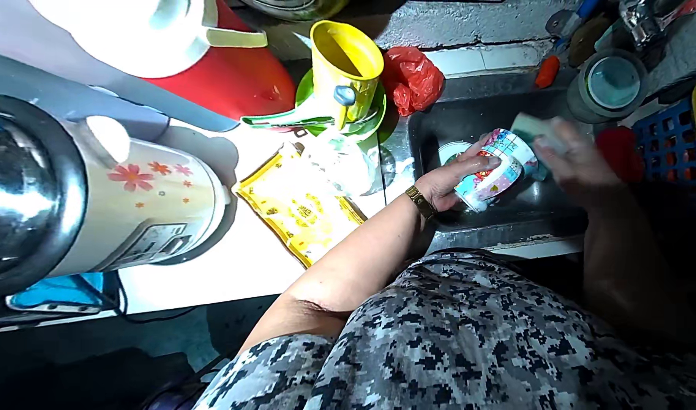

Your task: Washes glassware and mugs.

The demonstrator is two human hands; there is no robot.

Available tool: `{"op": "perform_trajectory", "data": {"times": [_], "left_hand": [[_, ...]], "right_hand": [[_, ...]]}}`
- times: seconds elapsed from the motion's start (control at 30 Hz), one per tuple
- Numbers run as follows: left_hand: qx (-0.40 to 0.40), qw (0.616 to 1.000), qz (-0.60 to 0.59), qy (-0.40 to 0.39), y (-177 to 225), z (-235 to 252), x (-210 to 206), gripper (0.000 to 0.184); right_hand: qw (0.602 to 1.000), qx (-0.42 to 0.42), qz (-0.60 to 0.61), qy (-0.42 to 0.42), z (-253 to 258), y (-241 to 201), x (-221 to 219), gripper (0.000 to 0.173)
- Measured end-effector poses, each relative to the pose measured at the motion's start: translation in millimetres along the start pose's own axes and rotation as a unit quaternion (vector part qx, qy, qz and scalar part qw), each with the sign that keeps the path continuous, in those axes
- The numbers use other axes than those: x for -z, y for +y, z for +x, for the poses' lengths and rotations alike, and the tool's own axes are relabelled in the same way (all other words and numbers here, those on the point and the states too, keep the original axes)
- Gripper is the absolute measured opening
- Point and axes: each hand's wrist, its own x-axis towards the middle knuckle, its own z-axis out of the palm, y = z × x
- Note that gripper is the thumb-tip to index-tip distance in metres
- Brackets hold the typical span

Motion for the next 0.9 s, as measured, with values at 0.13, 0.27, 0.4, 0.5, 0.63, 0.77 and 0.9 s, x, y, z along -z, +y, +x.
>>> {"op": "perform_trajectory", "data": {"times": [0.13, 0.27, 0.4, 0.5, 0.63, 0.77, 0.9], "left_hand": [[0.047, 0.996, -0.002, -0.074, 6.6, -4.6, -0.1, 0.064], [0.110, 0.993, -0.037, 0.009, 14.7, -3.9, -9.5, 0.052], [-0.016, 0.987, 0.049, 0.152, 24.4, -6.6, -13.3, 0.074], [-0.235, 0.913, 0.252, 0.218, 13.5, -2.6, -3.9, 0.043], [-0.308, 0.832, 0.347, 0.304, 8.3, 6.2, -1.1, 0.024], [-0.136, 0.903, 0.295, 0.282, 20.6, 11.4, -5.0, 0.033], [-0.033, 0.934, 0.238, 0.263, 25.9, 13.1, -3.0, 0.046]], "right_hand": [[0.985, 0.001, 0.065, -0.160, 4.6, -2.0, -10.9, 0.029], [0.955, -0.106, 0.221, -0.164, 4.6, 8.1, -21.2, 0.035], [0.881, -0.189, 0.426, -0.083, 7.3, 15.6, -38.0, 0.046], [0.780, -0.243, 0.573, -0.060, 8.4, 11.8, -47.8, 0.057], [0.839, -0.168, 0.515, -0.050, -2.3, -12.1, -61.8, 0.069], [0.998, 0.044, 0.043, 0.028, -20.1, -10.9, -82.2, 0.043], [0.977, 0.187, -0.096, 0.042, -16.2, 13.6, -87.4, 0.039]]}}
